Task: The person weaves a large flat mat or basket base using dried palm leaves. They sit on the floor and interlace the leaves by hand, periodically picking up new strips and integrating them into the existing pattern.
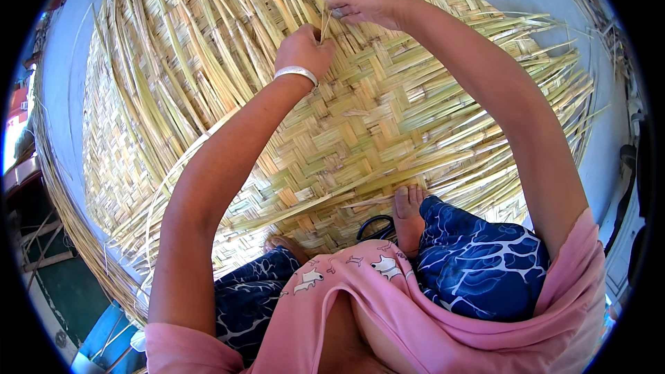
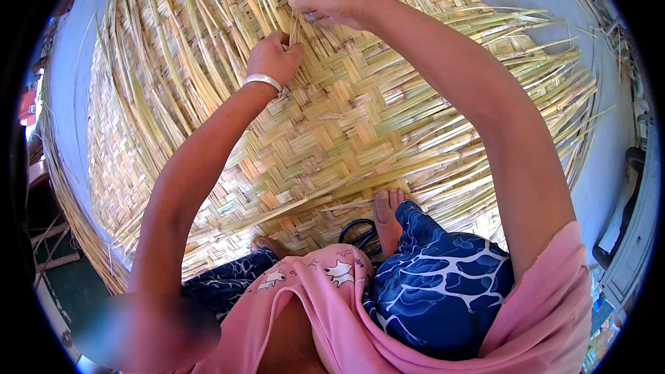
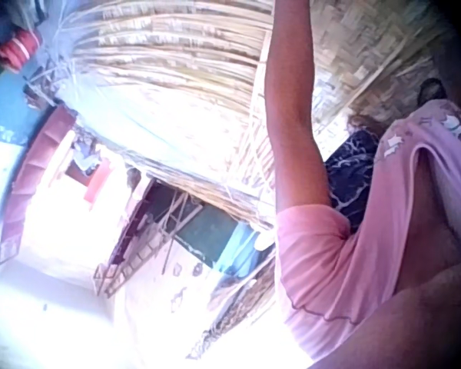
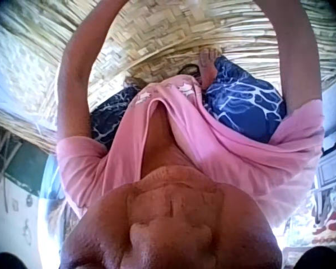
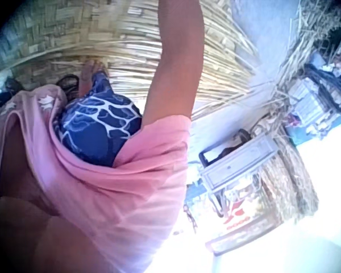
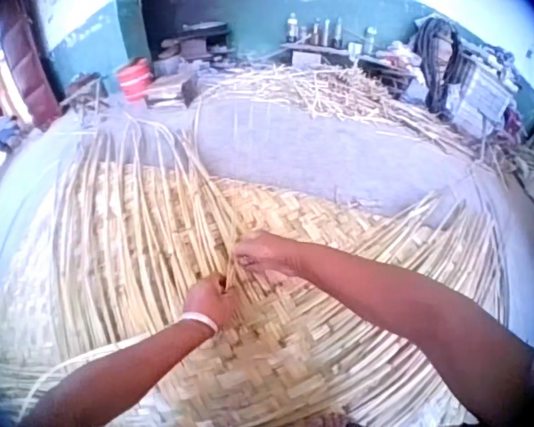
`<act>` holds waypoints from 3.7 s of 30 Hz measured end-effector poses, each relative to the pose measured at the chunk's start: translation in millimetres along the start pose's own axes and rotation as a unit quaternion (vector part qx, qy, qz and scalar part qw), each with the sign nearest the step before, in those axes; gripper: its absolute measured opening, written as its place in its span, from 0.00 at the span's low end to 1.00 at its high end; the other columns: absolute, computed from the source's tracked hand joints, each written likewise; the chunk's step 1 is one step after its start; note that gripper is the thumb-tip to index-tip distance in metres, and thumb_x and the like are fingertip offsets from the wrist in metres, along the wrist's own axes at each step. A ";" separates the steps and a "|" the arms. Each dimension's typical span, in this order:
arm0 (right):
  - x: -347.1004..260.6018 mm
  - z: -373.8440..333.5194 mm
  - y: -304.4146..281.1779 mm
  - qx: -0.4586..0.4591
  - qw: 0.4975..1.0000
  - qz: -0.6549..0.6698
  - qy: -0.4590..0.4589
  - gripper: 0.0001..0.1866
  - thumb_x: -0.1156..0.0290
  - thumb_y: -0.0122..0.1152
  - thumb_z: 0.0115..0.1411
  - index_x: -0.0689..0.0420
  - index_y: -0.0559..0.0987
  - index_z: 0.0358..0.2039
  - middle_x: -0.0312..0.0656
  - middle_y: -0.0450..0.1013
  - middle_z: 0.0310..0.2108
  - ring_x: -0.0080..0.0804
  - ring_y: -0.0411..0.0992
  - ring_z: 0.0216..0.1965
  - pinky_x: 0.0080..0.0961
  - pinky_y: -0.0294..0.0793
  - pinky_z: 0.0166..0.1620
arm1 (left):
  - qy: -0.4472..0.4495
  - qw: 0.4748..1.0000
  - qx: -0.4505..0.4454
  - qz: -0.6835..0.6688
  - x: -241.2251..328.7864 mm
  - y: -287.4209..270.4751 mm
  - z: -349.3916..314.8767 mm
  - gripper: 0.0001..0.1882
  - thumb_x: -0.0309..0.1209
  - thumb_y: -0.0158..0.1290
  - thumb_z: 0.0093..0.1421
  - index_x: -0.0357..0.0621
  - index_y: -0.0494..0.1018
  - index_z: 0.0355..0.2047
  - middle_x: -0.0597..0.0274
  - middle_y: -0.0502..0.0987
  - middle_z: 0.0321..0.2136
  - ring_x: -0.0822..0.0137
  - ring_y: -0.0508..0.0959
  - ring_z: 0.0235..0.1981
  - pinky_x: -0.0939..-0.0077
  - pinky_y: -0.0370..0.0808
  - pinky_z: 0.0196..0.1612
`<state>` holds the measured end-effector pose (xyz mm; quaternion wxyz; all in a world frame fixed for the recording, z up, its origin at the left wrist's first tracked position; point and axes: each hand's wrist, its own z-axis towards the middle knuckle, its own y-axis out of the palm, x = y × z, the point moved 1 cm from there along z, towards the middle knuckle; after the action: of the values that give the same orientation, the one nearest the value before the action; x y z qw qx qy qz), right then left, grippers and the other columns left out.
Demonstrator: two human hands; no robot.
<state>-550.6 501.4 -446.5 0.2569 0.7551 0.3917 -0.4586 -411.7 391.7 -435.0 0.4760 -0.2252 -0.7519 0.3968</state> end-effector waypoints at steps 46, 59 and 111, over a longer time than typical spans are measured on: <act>-14.4 21.6 17.2 0.004 0.991 -0.133 0.018 0.21 0.63 0.60 0.51 0.62 0.69 0.41 0.42 0.69 0.35 0.30 0.70 0.37 0.32 0.73 0.40 | 0.085 0.962 0.098 -0.242 -13.1 -5.7 -21.5 0.16 0.29 0.51 0.47 0.36 0.67 0.37 0.45 0.76 0.27 0.47 0.76 0.30 0.63 0.73 0.35; -23.3 16.1 12.6 -0.049 0.988 -0.081 0.122 0.29 0.54 0.63 0.49 0.65 0.69 0.41 0.43 0.68 0.30 0.31 0.71 0.32 0.33 0.75 0.35 | -0.003 0.999 0.012 -0.049 -14.5 -5.9 15.8 0.19 0.33 0.53 0.45 0.30 0.68 0.35 0.38 0.75 0.31 0.44 0.75 0.36 0.60 0.72 0.40; 80.2 -85.7 -64.5 0.264 0.887 0.380 0.000 0.12 0.73 0.55 0.57 0.62 0.70 0.41 0.47 0.71 0.39 0.38 0.73 0.40 0.39 0.72 0.49 | 0.104 0.943 -0.086 -0.303 -57.8 35.2 24.5 0.14 0.24 0.49 0.53 0.34 0.71 0.41 0.47 0.77 0.35 0.58 0.77 0.37 0.71 0.72 0.42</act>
<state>-539.9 630.1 -481.8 0.2029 0.8861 -0.0607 -0.4124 -409.2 361.5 -500.3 0.6277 -0.0671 -0.7624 0.1420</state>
